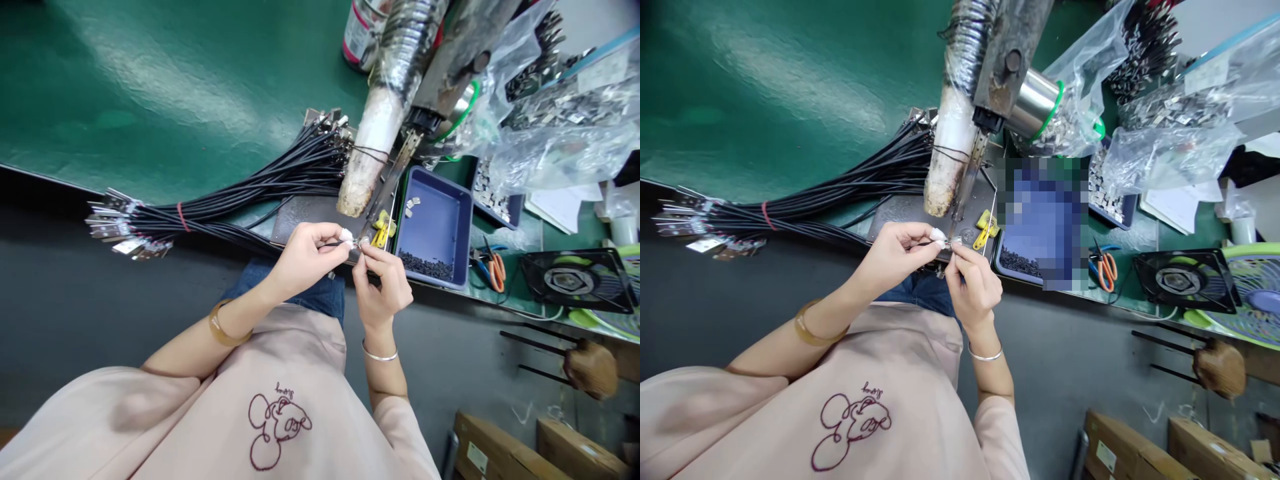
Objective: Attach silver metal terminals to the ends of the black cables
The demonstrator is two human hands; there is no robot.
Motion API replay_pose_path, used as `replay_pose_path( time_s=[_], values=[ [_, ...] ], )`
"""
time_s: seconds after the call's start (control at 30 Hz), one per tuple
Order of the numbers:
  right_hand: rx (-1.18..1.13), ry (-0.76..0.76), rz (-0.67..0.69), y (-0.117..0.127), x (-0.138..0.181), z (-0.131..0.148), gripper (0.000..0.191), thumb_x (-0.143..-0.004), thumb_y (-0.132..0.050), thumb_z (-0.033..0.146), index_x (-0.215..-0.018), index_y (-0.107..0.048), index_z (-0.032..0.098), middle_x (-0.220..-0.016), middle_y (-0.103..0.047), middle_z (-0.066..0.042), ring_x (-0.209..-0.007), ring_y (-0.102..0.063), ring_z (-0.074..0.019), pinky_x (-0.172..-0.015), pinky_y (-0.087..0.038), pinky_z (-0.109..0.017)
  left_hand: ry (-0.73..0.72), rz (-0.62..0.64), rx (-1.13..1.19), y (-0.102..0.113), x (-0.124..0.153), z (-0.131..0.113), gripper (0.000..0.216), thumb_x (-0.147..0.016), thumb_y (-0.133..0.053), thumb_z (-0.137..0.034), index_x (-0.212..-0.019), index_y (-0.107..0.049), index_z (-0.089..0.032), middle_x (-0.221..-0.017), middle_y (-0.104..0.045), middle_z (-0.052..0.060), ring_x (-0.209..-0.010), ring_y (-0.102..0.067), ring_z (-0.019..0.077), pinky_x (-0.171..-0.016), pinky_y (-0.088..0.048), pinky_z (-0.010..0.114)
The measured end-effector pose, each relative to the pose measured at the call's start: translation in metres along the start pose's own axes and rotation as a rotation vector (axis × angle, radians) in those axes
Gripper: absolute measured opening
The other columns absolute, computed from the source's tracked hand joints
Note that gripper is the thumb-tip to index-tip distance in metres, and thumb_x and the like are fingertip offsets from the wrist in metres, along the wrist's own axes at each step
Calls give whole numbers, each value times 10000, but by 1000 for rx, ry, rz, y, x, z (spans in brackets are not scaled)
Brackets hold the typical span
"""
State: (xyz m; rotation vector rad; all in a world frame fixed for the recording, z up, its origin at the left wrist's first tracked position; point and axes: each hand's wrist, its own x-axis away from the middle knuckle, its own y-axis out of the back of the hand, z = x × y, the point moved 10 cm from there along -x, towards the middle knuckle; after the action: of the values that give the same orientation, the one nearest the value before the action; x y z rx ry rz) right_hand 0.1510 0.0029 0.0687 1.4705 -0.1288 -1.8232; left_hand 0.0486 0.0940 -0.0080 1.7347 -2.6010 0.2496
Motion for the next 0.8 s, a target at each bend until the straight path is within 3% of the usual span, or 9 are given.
replay_pose_path(
  time_s=[0.3,0.6,0.73,0.8],
  values=[
    [24,66,2,1,-5,7,217,-813,-744,13,-908,-667,191,-956,-794,-59,-856,-773,-140,-838,-641,-225,-24,-14,16,1,-2,-9,127,-758,-655,-233,-696,-640,-123,-586,-441,-30,-543,-350,59,-495,-273,190],
    [38,102,34,2,2,8,227,-822,-743,64,-929,-646,239,-981,-803,-33,-827,-784,-157,-776,-661,-242,31,40,36,-3,1,-1,111,-741,-644,-197,-657,-623,-127,-629,-520,-16,-571,-430,69,-519,-345,185],
    [10,48,4,7,0,4,211,-845,-736,88,-965,-652,240,-974,-800,-29,-855,-782,-161,-768,-659,-253,1,66,-25,-4,4,-2,131,-782,-635,-216,-686,-653,-128,-614,-529,-16,-544,-412,67,-506,-325,193],
    [-45,-80,22,8,-3,-7,173,-866,-720,104,-966,-668,235,-1007,-793,-34,-884,-780,-162,-745,-656,-248,-30,59,-81,-3,6,-5,136,-795,-631,-216,-706,-679,-125,-616,-548,-10,-539,-414,68,-504,-324,195]
  ],
)
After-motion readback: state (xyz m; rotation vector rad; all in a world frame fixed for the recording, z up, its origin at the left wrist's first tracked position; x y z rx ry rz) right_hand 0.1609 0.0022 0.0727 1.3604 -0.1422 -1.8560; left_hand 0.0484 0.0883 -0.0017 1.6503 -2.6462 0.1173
